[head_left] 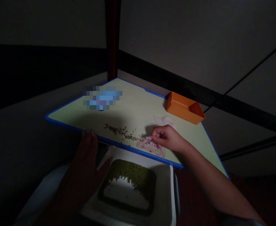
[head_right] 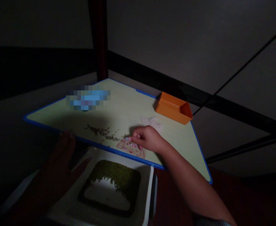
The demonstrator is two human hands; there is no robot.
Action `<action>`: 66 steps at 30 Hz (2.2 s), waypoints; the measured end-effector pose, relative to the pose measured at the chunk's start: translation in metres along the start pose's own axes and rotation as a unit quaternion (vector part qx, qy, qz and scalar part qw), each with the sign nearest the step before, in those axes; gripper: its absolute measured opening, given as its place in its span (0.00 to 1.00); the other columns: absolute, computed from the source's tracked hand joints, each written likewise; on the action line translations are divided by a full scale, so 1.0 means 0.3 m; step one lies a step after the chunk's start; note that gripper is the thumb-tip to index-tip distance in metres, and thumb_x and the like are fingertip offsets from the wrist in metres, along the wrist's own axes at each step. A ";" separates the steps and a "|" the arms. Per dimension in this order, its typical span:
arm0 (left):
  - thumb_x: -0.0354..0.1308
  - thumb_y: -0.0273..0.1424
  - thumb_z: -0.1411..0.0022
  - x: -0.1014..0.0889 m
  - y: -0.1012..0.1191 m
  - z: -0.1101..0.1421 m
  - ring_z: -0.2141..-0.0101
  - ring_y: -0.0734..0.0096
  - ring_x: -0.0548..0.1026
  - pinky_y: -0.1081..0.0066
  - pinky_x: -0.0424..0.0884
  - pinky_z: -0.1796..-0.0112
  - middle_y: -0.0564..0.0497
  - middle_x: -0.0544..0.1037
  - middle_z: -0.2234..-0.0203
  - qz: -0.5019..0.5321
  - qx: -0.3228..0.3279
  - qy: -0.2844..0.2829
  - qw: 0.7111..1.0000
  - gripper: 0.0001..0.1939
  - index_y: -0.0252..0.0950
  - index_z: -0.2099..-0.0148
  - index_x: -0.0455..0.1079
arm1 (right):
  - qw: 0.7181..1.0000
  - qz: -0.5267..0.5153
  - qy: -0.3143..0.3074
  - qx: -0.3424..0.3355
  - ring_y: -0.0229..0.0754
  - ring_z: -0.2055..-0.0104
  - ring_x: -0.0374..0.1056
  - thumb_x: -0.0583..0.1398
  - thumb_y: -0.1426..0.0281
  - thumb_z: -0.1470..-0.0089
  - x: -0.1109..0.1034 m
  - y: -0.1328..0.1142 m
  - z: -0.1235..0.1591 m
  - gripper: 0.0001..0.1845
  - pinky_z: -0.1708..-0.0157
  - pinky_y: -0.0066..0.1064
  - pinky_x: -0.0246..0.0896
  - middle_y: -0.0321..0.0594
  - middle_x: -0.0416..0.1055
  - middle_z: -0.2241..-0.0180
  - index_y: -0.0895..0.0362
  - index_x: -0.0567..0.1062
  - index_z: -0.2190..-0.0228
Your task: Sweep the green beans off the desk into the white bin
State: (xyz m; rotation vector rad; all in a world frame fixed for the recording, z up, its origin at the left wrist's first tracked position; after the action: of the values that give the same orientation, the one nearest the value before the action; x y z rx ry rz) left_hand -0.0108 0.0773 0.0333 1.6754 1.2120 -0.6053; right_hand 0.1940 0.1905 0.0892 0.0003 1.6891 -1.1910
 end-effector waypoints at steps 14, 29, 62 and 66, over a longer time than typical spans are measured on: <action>0.45 0.37 0.39 0.004 -0.029 0.002 0.34 0.51 0.39 0.45 0.52 0.39 0.40 0.40 0.32 0.043 0.005 0.001 0.999 0.39 0.39 0.33 0.27 | 0.999 0.024 -0.009 0.020 0.31 0.80 0.59 0.59 0.61 0.44 0.047 -0.077 -0.059 0.16 0.77 0.27 0.51 0.34 0.67 0.82 0.58 0.68 0.77; 0.48 0.45 0.41 0.007 -0.036 0.004 0.34 0.51 0.42 0.48 0.54 0.40 0.41 0.45 0.33 0.031 -0.003 0.010 0.999 0.43 0.39 0.33 0.30 | 0.992 0.116 0.027 0.046 0.32 0.81 0.57 0.58 0.60 0.44 0.009 -0.088 -0.079 0.17 0.78 0.27 0.45 0.33 0.65 0.83 0.58 0.69 0.78; 0.48 0.44 0.41 0.013 -0.040 0.011 0.34 0.52 0.43 0.50 0.56 0.40 0.42 0.46 0.33 0.036 0.007 0.031 0.999 0.42 0.38 0.32 0.31 | 0.997 0.016 0.040 0.059 0.32 0.81 0.58 0.60 0.57 0.46 0.022 -0.043 -0.090 0.18 0.80 0.26 0.50 0.33 0.65 0.83 0.58 0.69 0.78; 0.48 0.44 0.41 0.011 -0.039 0.013 0.34 0.51 0.44 0.50 0.57 0.41 0.43 0.46 0.33 0.040 0.009 0.035 0.999 0.42 0.38 0.32 0.32 | 0.998 0.007 0.033 0.051 0.32 0.81 0.59 0.60 0.58 0.46 0.040 -0.040 -0.102 0.17 0.80 0.25 0.51 0.33 0.66 0.83 0.58 0.69 0.77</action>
State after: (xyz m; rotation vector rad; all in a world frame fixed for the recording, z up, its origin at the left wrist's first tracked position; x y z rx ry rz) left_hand -0.0197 0.0760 0.0244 1.7637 1.1855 -0.5132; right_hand 0.1603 0.1996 0.0885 0.1160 1.6805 -1.2780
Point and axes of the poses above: each hand's wrist, its own z-axis away from the middle knuckle, its own x-axis out of the palm, y = z × x, the point moved 9 cm from there along -z, towards the middle knuckle
